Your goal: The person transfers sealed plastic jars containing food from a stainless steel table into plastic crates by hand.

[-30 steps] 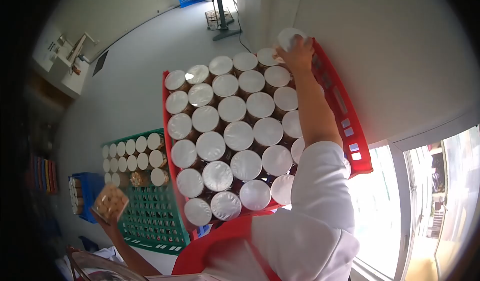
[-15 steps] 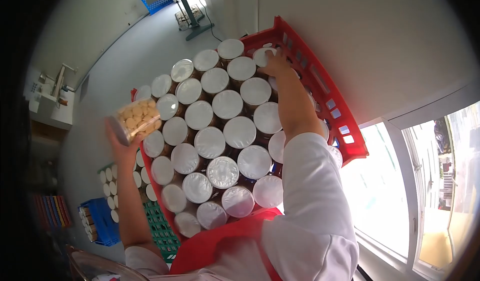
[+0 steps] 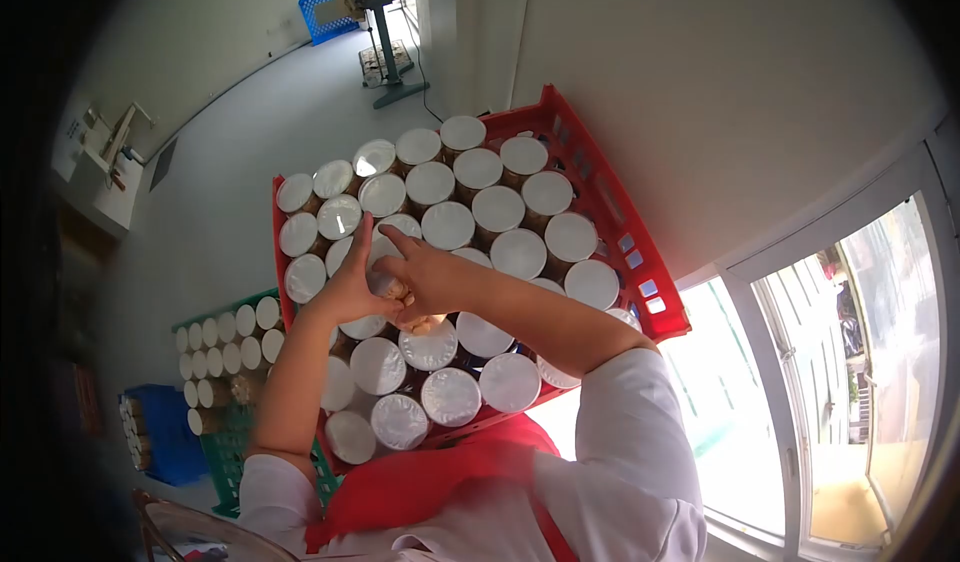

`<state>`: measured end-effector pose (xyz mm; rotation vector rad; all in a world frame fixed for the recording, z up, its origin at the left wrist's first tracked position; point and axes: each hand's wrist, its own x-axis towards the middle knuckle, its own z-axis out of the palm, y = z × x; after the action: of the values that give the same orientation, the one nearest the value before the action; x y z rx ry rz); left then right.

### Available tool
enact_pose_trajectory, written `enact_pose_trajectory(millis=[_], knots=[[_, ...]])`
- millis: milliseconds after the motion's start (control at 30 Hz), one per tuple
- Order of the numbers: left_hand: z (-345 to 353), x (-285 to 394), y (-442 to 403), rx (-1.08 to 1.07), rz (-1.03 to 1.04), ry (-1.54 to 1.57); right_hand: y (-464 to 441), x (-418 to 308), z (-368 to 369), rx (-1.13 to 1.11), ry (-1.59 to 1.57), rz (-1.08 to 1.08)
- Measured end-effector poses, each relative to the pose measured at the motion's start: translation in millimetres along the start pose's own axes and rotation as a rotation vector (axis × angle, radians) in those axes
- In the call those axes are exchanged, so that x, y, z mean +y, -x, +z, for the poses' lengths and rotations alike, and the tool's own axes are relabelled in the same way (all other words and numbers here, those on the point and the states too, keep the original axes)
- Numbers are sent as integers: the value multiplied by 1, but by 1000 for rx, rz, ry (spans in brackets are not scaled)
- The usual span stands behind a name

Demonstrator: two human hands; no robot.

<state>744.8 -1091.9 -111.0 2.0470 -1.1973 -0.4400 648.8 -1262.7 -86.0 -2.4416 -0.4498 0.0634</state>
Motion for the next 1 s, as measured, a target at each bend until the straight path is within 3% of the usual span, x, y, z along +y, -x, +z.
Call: enact_pose_trajectory(millis=[167, 300, 367, 400, 467, 533, 667, 767, 833, 1000], knots=[[1, 27, -10, -71, -38, -16, 13, 44, 2, 184, -14, -278], [10, 28, -31, 106, 22, 31, 18, 85, -23, 323, -41, -425], [27, 36, -48, 271, 40, -83, 17, 98, -45, 404, -59, -384], [31, 43, -54, 382, 12, 116, 14, 108, -58, 447, -65, -361], [26, 52, -51, 526, -18, 67, -2, 152, -83, 704, 6, -368], [22, 52, -37, 658, 0, 23, -17, 204, -110, 913, -44, -204], [13, 40, 41, 778, -142, -164, -41, 299, -141, 1097, 210, 174], [12, 24, 123, 910, -403, -240, -63, 346, -140, 1096, 284, 238], [11, 20, 180, 997, -583, -347, -78, 375, -126, 1072, 535, 153], [31, 42, 321, 1191, -925, -569, -93, 408, -109, 725, 544, 254]])
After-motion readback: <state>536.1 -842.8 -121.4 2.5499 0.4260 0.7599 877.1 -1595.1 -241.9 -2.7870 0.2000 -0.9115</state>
